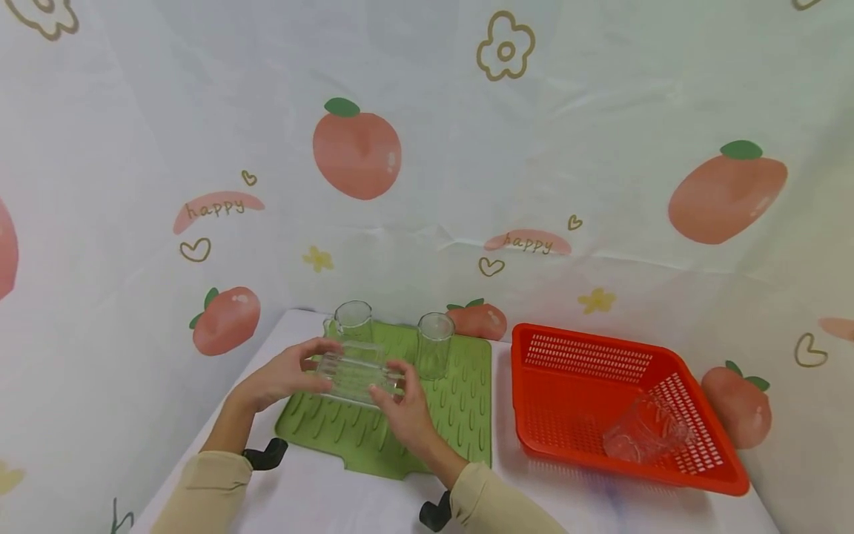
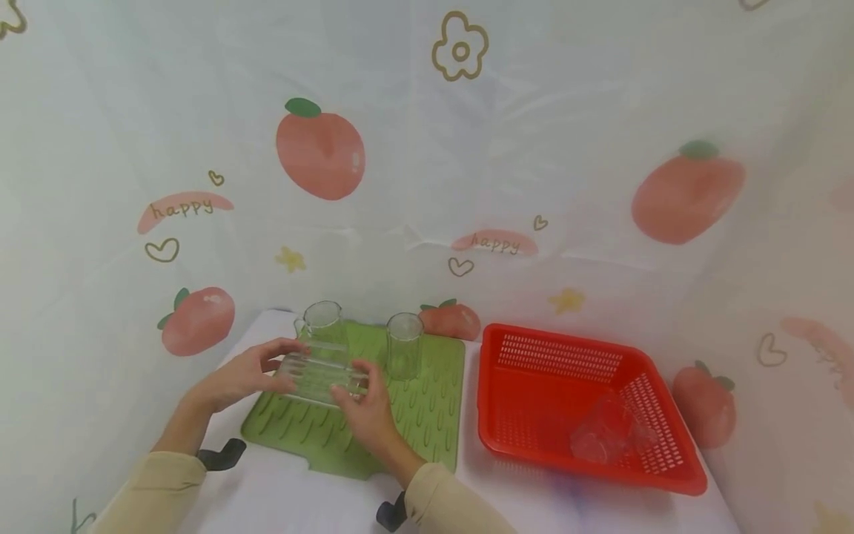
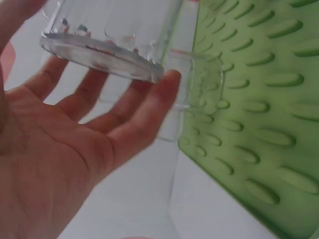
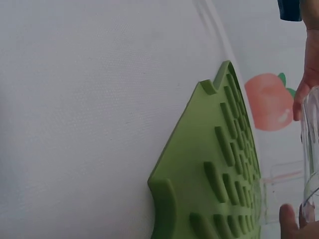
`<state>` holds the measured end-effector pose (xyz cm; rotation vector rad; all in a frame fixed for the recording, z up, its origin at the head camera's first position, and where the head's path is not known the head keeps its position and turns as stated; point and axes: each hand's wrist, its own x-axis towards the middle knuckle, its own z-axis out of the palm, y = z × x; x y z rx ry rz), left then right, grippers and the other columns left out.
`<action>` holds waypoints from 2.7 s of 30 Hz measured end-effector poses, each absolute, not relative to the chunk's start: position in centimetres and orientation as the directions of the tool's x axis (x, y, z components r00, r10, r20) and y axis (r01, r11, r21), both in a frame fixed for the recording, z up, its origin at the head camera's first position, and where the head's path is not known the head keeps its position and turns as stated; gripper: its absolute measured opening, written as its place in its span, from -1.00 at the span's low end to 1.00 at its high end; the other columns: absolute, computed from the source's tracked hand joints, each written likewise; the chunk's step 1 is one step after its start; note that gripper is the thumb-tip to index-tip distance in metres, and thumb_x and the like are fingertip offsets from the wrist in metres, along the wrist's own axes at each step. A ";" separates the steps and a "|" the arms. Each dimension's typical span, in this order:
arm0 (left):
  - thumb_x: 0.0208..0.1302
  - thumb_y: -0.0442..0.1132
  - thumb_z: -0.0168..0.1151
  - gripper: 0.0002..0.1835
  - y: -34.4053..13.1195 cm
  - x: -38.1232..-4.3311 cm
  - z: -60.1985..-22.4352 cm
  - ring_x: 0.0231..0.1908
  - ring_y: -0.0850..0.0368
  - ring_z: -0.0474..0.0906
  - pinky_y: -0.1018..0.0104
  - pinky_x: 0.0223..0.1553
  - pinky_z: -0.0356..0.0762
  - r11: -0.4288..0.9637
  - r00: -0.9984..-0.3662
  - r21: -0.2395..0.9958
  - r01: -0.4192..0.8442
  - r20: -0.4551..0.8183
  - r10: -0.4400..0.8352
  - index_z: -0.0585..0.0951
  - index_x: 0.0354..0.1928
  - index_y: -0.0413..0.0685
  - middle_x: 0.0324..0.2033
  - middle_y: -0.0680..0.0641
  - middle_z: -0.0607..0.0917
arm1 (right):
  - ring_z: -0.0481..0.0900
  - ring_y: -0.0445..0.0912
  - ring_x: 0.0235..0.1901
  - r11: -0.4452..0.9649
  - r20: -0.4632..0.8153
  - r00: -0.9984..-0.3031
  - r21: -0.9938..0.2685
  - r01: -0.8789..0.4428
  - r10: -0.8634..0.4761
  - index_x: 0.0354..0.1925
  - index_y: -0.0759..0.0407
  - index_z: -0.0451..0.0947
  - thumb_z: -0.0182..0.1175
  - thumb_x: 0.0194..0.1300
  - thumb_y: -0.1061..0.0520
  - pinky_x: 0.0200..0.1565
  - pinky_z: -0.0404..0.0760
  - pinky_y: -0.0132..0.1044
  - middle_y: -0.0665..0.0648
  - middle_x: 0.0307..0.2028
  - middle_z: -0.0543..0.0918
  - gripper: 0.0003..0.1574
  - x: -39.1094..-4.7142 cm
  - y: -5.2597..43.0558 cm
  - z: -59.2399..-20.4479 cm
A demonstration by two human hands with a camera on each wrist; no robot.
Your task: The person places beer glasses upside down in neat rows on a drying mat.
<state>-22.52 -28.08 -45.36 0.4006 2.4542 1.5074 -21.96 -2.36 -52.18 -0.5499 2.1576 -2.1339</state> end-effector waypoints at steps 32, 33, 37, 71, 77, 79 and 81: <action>0.20 -0.06 0.46 -0.49 -27.2 -22.4 -45.1 -0.41 0.03 0.63 -0.06 -0.29 0.72 0.533 -0.945 0.846 0.002 -0.173 0.278 0.58 0.16 -0.05 0.17 -0.29 0.53 | 0.53 -0.03 0.16 0.595 0.474 -0.760 -0.478 -0.646 -0.445 0.25 0.08 0.48 0.37 0.31 -0.16 0.20 0.56 -0.13 0.04 0.13 0.66 -0.34 -21.4 -2.5 -51.8; 0.20 -0.07 0.46 -0.49 -27.1 -22.4 -45.1 -0.41 0.03 0.62 -0.06 -0.29 0.73 0.536 -0.945 0.844 0.004 -0.171 0.278 0.58 0.16 -0.05 0.17 -0.29 0.52 | 0.53 -0.05 0.18 0.596 0.454 -0.765 -0.482 -0.642 -0.457 0.26 0.08 0.48 0.37 0.32 -0.17 0.21 0.56 -0.14 0.03 0.15 0.67 -0.33 -21.4 -2.5 -51.7; 0.21 -0.07 0.45 -0.48 -26.6 -22.3 -44.9 -0.27 0.00 0.65 -0.04 -0.31 0.75 0.520 -0.947 0.854 -0.020 -0.183 0.264 0.57 0.17 -0.08 0.19 -0.29 0.50 | 0.53 -0.08 0.17 0.602 0.385 -0.774 -0.487 -0.632 -0.502 0.30 0.07 0.48 0.37 0.29 -0.21 0.17 0.60 -0.21 0.01 0.19 0.68 -0.26 -21.3 -2.7 -51.4; 0.36 0.03 0.34 -0.37 -28.5 -23.7 -44.3 0.01 -0.01 0.66 0.06 -0.13 0.74 0.523 -0.911 0.852 -0.013 -0.225 0.345 0.46 0.39 -0.02 0.28 -0.26 0.50 | 0.44 -0.10 0.13 0.672 0.298 -0.823 -0.476 -0.568 -0.484 0.36 0.10 0.39 0.49 0.11 -0.30 0.07 0.59 -0.29 0.03 0.19 0.61 0.00 -21.5 -5.1 -51.1; 0.44 0.19 0.18 -0.32 -29.8 -25.4 -45.0 0.20 -0.19 0.56 -0.05 0.13 0.65 0.622 -0.943 0.782 -0.052 -0.244 0.227 0.44 0.40 -0.12 0.31 -0.27 0.54 | 0.47 -0.10 0.11 0.641 0.300 -0.833 -0.534 -0.551 -0.466 0.34 0.15 0.40 0.50 0.10 -0.27 0.07 0.60 -0.29 0.04 0.16 0.62 0.00 -21.5 -5.1 -51.4; 0.47 0.19 0.13 -0.32 -30.1 -25.9 -45.6 0.27 -0.29 0.51 -0.14 0.17 0.59 0.665 -0.956 0.746 -0.042 -0.223 0.189 0.44 0.38 -0.16 0.33 -0.31 0.53 | 0.48 -0.10 0.11 0.623 0.298 -0.839 -0.566 -0.539 -0.456 0.33 0.16 0.41 0.52 0.09 -0.26 0.06 0.61 -0.28 0.05 0.15 0.62 0.00 -21.5 -5.1 -51.6; 0.49 0.18 0.10 -0.32 -30.3 -26.2 -46.4 0.33 -0.38 0.44 -0.22 0.19 0.54 0.706 -0.968 0.707 -0.038 -0.201 0.148 0.44 0.38 -0.22 0.33 -0.37 0.50 | 0.50 -0.10 0.12 0.604 0.284 -0.847 -0.602 -0.522 -0.449 0.33 0.16 0.40 0.52 0.09 -0.26 0.05 0.62 -0.28 0.05 0.14 0.61 0.00 -21.6 -5.0 -51.8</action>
